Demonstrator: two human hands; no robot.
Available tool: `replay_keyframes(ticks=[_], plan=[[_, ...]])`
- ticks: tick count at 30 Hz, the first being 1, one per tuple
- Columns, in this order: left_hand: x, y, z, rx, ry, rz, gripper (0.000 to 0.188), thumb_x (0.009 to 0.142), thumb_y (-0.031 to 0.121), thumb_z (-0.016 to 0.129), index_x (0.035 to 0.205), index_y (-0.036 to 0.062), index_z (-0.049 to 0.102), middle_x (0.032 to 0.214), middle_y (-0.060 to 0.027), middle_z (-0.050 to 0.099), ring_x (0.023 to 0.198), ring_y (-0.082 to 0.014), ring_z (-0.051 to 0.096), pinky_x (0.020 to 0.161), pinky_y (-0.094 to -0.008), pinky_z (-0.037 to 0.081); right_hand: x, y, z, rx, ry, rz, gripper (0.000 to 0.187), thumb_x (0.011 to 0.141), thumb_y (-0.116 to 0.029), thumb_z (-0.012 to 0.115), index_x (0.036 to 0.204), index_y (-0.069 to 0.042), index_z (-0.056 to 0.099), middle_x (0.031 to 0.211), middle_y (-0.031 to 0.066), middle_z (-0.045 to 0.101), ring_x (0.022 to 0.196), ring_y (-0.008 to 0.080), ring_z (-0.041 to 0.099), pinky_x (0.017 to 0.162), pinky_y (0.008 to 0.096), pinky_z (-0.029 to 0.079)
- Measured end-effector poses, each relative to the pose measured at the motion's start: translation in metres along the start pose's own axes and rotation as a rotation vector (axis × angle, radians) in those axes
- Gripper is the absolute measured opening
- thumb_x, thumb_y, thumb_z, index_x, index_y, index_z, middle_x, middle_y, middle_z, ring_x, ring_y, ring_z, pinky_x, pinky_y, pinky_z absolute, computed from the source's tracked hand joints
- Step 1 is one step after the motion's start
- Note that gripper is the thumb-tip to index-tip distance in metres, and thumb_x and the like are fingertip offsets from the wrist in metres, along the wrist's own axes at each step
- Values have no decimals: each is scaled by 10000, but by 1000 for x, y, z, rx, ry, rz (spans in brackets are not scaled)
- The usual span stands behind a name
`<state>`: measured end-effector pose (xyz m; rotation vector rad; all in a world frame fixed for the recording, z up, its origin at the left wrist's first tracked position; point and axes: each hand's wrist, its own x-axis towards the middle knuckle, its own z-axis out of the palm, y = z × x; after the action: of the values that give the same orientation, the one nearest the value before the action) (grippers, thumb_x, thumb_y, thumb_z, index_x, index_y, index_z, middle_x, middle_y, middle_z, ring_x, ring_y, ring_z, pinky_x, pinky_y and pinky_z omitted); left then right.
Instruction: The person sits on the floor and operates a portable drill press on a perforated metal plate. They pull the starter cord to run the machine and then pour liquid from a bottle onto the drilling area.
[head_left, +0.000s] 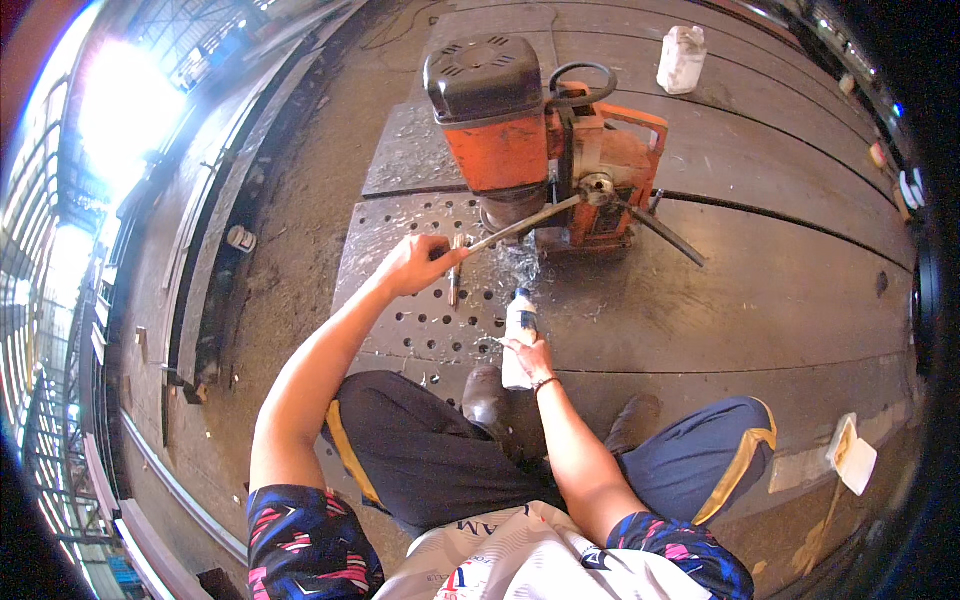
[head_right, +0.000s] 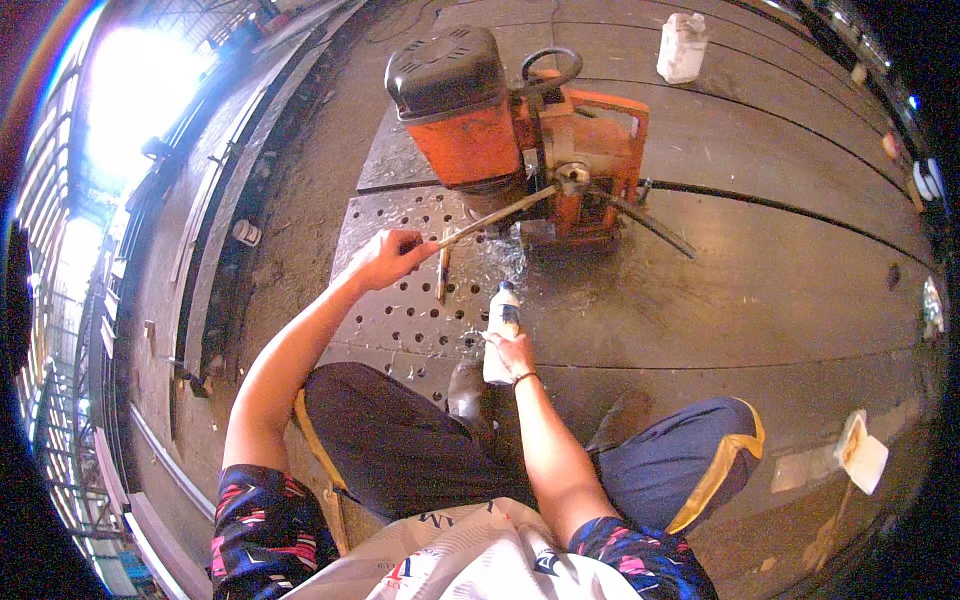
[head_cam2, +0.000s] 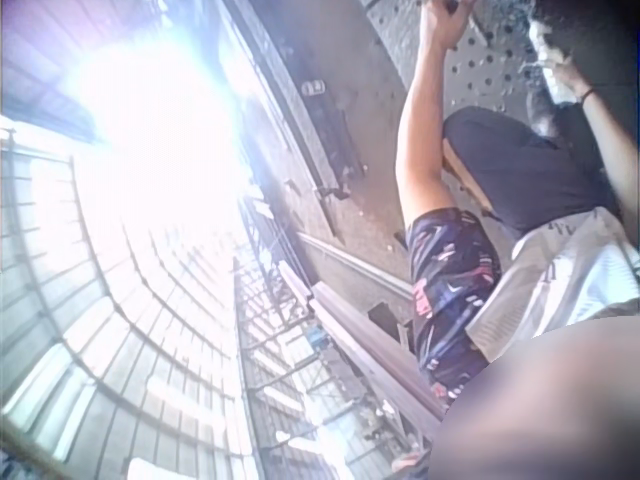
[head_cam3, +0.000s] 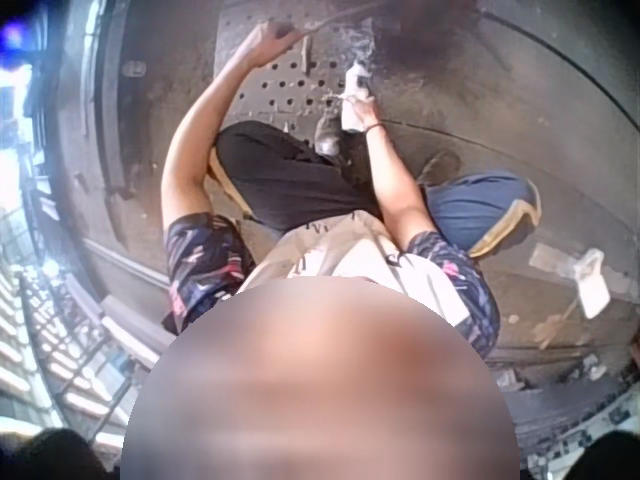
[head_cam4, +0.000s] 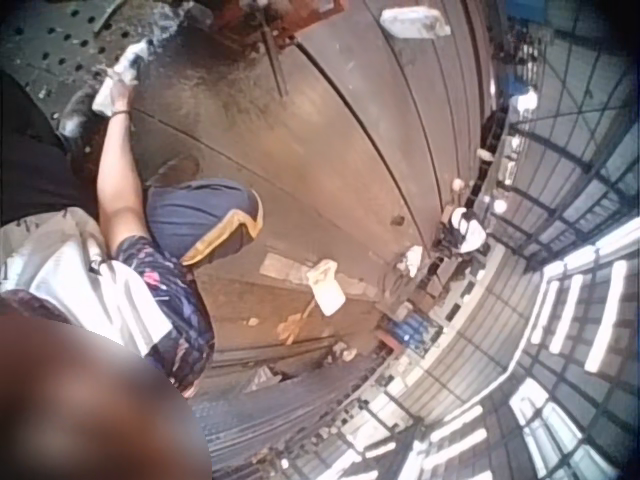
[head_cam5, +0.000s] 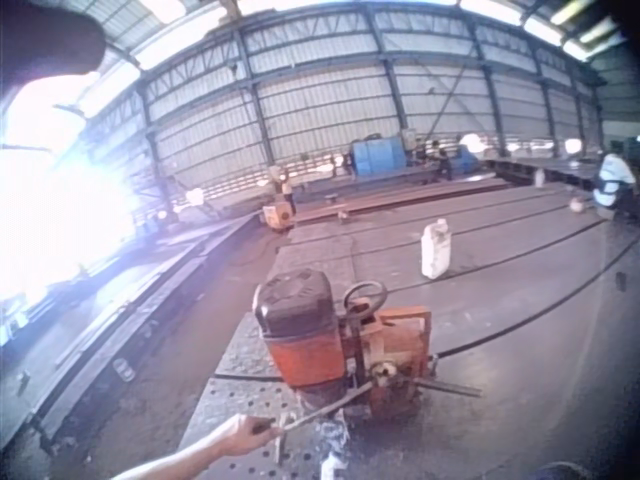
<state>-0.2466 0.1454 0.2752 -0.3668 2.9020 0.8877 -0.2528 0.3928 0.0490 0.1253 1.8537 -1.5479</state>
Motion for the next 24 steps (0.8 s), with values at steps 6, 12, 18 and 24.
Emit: replay_keyframes(ticks=[6,12,18,24], plan=[[-2,10,-1,15,49,4,601,920,559,596,744,-13,648,581,-150,545,536,-236,503,564,-405,423,6,4,-1,70,-38,52,371,728,-277,833,948,-4,713,845,107,734,698,199,712,636,349,571],[-7,20,-3,61,94,27,551,920,514,618,741,-6,650,581,-160,553,526,-271,515,557,-414,430,13,10,-3,30,-66,62,433,727,-253,837,1044,-5,677,875,102,726,727,192,706,653,350,571],[-9,16,0,103,134,42,515,917,480,632,726,1,649,583,-161,559,519,-286,536,547,-410,433,9,6,-1,-16,-54,60,437,720,-261,842,1023,9,681,852,96,727,713,192,706,644,348,566],[-9,18,1,91,144,72,486,912,455,644,727,5,654,586,-161,562,517,-288,537,545,-408,434,12,10,-3,-1,-68,84,419,729,-260,832,1015,10,687,851,100,728,716,194,710,650,344,566]])
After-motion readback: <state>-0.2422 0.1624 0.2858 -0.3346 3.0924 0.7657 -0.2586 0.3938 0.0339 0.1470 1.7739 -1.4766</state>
